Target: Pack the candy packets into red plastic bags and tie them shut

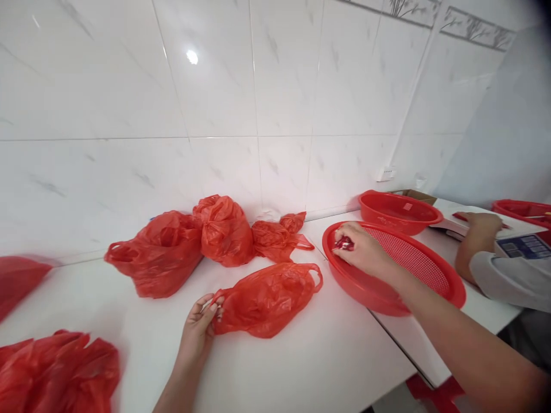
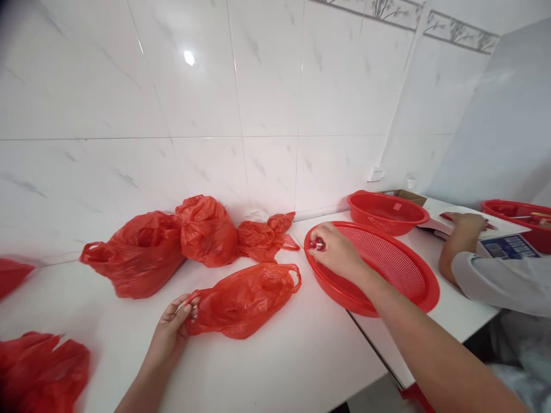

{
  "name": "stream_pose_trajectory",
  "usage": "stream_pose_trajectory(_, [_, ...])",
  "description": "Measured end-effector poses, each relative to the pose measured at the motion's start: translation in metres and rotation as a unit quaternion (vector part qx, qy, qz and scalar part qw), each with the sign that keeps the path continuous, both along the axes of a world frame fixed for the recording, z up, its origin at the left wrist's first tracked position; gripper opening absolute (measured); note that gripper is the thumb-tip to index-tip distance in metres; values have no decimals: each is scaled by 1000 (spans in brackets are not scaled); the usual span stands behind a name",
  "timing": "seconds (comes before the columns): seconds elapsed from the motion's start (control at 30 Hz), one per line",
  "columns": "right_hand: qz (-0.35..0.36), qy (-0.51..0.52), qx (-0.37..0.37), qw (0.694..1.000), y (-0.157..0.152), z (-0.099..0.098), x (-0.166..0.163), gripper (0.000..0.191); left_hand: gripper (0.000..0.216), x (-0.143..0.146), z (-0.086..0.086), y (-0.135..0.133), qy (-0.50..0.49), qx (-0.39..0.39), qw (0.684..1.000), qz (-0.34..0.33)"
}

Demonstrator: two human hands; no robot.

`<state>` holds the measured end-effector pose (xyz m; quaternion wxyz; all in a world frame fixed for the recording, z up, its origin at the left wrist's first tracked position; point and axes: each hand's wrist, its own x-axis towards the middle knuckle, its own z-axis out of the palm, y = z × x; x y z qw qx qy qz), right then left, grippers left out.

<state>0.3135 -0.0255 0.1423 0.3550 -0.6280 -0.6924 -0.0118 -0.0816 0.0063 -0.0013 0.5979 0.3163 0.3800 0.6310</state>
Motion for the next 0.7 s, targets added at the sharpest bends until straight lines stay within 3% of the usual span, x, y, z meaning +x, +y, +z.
stream_pose_trajectory(0.07, [89,1,7,996,-6,0,-41,12,47,1,3,-3,3,3,1000,-12])
stream_pose_trajectory(0.17, [177,-21,-14,984,-9,-17,-96,13,47,1,5,-6,9,3,999,-39])
stream_pose_trajectory(0.27, [210,-31,-63,975,-4,-44,-130,22,48,-1,5,-9,14,7,998,-59])
stream_pose_trajectory(0.37, [214,-39,-78,973,-3,-62,-137,48,52,-3,5,-11,16,5,998,-63])
stream_pose_trajectory(0.43, [190,-20,-70,979,-8,-61,-127,58,55,-5,5,-11,19,2,998,-64])
stream_pose_trajectory(0.53, [109,7,-40,993,-17,-45,-87,52,56,-5,5,-9,26,-1,997,-68])
stream_pose_trajectory(0.6, [13,1,-48,999,-21,-34,-44,44,55,-5,4,-8,25,-3,997,-75])
stream_pose_trajectory(0.7, [-100,-43,-131,985,-24,-28,32,41,53,-4,3,-6,20,-7,997,-72])
